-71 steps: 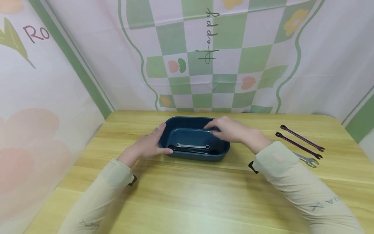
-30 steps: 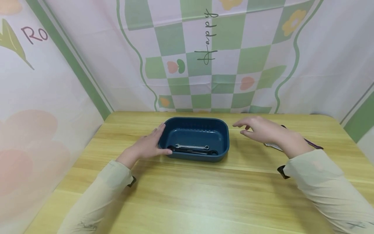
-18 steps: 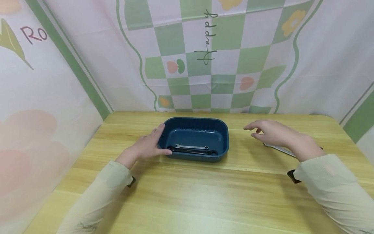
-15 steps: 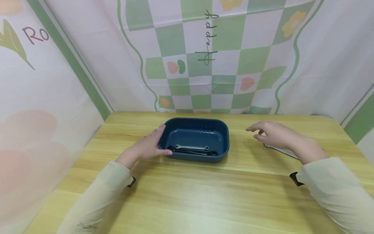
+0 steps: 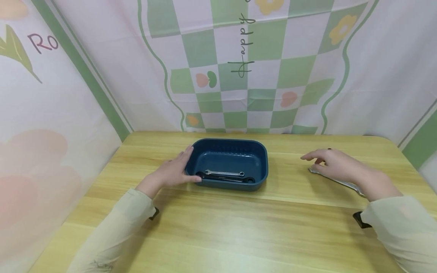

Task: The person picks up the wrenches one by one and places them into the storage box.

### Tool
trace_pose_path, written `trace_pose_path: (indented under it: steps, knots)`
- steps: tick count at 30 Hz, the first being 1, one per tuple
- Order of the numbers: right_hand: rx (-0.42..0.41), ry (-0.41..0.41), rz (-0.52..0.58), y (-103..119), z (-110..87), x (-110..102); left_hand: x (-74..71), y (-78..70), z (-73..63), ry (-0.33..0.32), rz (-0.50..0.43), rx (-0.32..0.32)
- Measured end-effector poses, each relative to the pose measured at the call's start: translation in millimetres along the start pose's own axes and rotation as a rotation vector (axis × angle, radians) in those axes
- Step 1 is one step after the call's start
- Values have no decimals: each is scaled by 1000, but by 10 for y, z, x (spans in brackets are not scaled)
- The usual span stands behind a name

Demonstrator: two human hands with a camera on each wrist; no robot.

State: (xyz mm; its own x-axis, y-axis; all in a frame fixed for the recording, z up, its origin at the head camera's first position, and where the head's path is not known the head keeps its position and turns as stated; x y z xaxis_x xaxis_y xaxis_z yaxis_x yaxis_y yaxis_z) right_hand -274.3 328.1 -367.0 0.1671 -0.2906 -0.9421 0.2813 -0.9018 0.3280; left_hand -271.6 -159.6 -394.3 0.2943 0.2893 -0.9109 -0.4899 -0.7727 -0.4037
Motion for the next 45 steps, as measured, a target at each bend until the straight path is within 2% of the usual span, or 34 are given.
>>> trace_pose_path:
  steps: [11, 15, 22, 32, 45]
  knots:
    - [-3, -13, 48, -231, -116, 34, -11, -15, -7, -5, 10, 5]
    - [14, -3, 49, -287, -158, 48, -13, -13, -5, -8, 13, 8]
    - [89, 27, 75, -409, -224, 114, 1, 6, 4, -7, 5, 8]
    - [54, -58, 25, -545, -270, 192, 3, 2, 2, -5, 9, 8]
    - [33, -82, -13, -584, -313, 218, -3, -9, -5, -4, 12, 10]
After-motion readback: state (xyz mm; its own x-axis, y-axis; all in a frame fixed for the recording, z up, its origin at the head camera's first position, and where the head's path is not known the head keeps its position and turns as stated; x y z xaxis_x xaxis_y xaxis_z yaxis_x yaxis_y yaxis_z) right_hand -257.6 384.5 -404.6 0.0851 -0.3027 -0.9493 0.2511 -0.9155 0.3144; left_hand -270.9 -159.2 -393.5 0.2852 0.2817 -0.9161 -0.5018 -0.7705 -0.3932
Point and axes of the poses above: each hand's wrist, its own z-axis towards the middle knuckle, its own x-axis out of the palm, y = z × x, the point moved 1 cm from there along z, towards the middle knuckle, and after that the axes turned 13 degrees about x, right-handed, at the moved point
